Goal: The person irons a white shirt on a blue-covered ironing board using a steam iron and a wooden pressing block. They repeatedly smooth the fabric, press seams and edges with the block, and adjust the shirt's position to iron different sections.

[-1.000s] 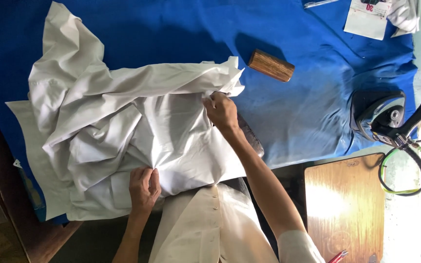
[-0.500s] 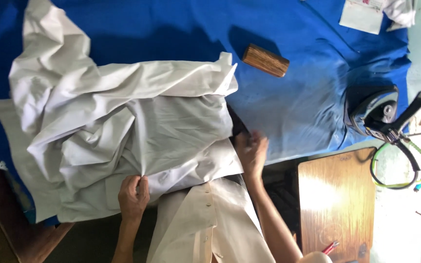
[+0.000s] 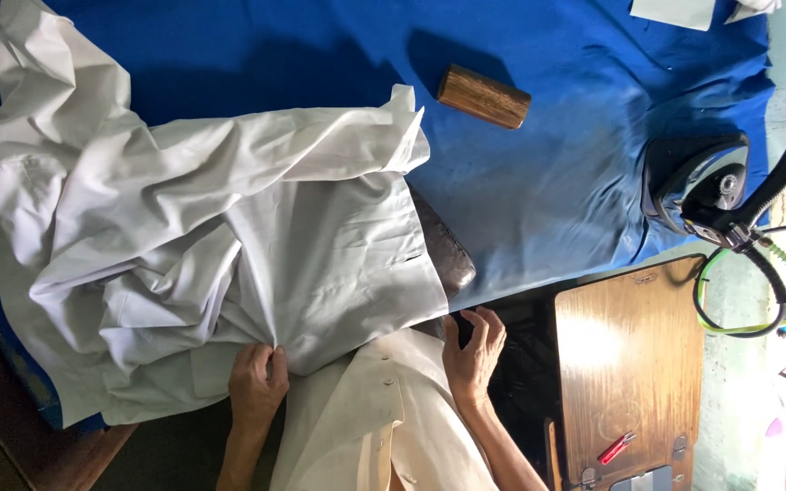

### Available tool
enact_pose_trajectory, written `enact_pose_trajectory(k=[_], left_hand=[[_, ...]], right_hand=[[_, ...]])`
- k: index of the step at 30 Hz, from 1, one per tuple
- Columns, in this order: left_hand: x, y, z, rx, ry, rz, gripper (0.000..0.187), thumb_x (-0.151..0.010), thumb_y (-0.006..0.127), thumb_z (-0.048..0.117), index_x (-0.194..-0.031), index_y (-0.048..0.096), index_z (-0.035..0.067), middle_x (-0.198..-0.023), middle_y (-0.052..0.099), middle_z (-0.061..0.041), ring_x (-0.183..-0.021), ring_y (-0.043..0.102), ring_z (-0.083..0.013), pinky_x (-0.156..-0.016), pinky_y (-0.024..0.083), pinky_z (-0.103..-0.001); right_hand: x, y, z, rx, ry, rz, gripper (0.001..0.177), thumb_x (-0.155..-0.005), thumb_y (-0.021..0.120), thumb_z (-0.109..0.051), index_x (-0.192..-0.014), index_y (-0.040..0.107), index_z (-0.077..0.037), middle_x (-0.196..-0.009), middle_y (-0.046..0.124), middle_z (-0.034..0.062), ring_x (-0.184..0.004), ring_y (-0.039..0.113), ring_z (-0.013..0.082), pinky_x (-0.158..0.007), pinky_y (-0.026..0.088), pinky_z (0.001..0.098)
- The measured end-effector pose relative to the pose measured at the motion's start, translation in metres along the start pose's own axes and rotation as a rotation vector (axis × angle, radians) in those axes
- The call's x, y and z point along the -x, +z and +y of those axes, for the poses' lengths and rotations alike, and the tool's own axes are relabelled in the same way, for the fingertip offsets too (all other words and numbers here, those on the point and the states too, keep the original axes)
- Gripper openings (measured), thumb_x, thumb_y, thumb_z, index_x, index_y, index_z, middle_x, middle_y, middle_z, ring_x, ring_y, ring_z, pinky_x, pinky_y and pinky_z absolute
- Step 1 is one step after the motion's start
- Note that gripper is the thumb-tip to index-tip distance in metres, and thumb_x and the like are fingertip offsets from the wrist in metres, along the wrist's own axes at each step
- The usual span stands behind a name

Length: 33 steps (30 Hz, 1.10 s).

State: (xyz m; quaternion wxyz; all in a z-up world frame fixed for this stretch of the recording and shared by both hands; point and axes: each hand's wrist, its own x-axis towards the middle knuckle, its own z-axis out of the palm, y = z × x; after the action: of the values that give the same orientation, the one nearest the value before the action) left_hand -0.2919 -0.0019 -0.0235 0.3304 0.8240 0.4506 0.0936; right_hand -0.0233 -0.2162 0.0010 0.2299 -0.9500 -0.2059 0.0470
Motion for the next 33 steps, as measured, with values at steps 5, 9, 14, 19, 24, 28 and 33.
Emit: enact_pose_trajectory(k=[5,9,14,19,24,28,33], left_hand=[[-0.003,0.001,0.011,-0.096,0.089,-0.060,0.034,-0.096,0.059,0.012,-0.065,0.045,0.007,-0.063,0.043,-0.007,-0.063,0.046,-0.0264,-0.063,0.041,-0.042],[-0.003,0.010,0.008,-0.128,0.029,-0.086,0.021,-0.095,0.061,0.011,-0.075,0.058,0.006,-0.074,0.057,-0.007,-0.071,0.055,-0.0265,-0.068,0.048,-0.040],[0.006,0.020,0.004,-0.256,-0.175,-0.109,0.029,-0.096,0.059,0.027,-0.072,0.053,0.011,-0.076,0.055,-0.002,-0.067,0.057,-0.0265,-0.051,0.047,-0.045],[-0.036,0.038,0.046,-0.280,0.172,0.265,0.021,-0.095,0.069,0.029,-0.099,0.066,0.009,-0.096,0.056,-0.010,-0.082,0.060,-0.0257,-0.067,0.051,-0.034],[-0.135,0.085,0.105,-0.047,0.627,0.361,0.051,-0.102,0.053,0.034,-0.148,0.057,0.013,-0.154,0.050,-0.016,-0.141,0.048,-0.0341,-0.120,0.031,-0.045],[-0.171,0.096,0.091,-0.102,0.521,0.313,0.048,-0.107,0.042,0.031,-0.147,0.057,0.008,-0.144,0.056,-0.021,-0.133,0.053,-0.0428,-0.110,0.039,-0.052],[-0.172,0.083,0.086,-0.256,0.404,0.448,0.049,-0.108,0.045,0.035,-0.141,0.061,0.003,-0.139,0.060,-0.022,-0.128,0.058,-0.0413,-0.113,0.038,-0.050]], right_hand=[[-0.059,0.006,-0.067,-0.067,-0.586,-0.006,0.044,-0.094,0.081,-0.013,-0.132,0.060,-0.001,-0.151,0.045,0.0210,-0.135,0.054,0.0392,-0.104,0.051,0.0557],[-0.064,0.061,-0.056,0.258,-0.623,-0.250,0.070,-0.108,0.024,-0.057,-0.158,0.038,-0.010,-0.166,0.035,0.0112,-0.155,0.029,0.0312,-0.123,0.019,0.0627],[-0.054,0.062,-0.028,0.253,-0.599,-0.213,0.068,-0.111,0.023,-0.051,-0.160,0.028,-0.005,-0.169,0.025,0.0166,-0.158,0.024,0.0363,-0.121,0.014,0.0735],[-0.094,0.063,-0.046,0.029,-0.727,-0.091,0.055,-0.109,0.043,-0.039,-0.152,0.044,-0.005,-0.163,0.035,0.0217,-0.153,0.032,0.0378,-0.123,0.014,0.0638],[-0.139,0.085,-0.068,0.021,-0.888,-0.036,0.052,-0.107,0.044,-0.043,-0.142,0.059,-0.008,-0.160,0.043,0.0192,-0.148,0.041,0.0389,-0.120,0.021,0.0635],[-0.144,0.092,-0.066,0.196,-0.823,-0.193,0.062,-0.108,0.033,-0.053,-0.157,0.045,-0.017,-0.166,0.034,0.0142,-0.153,0.032,0.0365,-0.119,0.020,0.0651],[-0.159,0.083,-0.056,0.048,-0.844,-0.207,0.061,-0.109,0.036,-0.046,-0.158,0.040,-0.009,-0.167,0.028,0.0236,-0.154,0.028,0.0393,-0.120,0.017,0.0647]])
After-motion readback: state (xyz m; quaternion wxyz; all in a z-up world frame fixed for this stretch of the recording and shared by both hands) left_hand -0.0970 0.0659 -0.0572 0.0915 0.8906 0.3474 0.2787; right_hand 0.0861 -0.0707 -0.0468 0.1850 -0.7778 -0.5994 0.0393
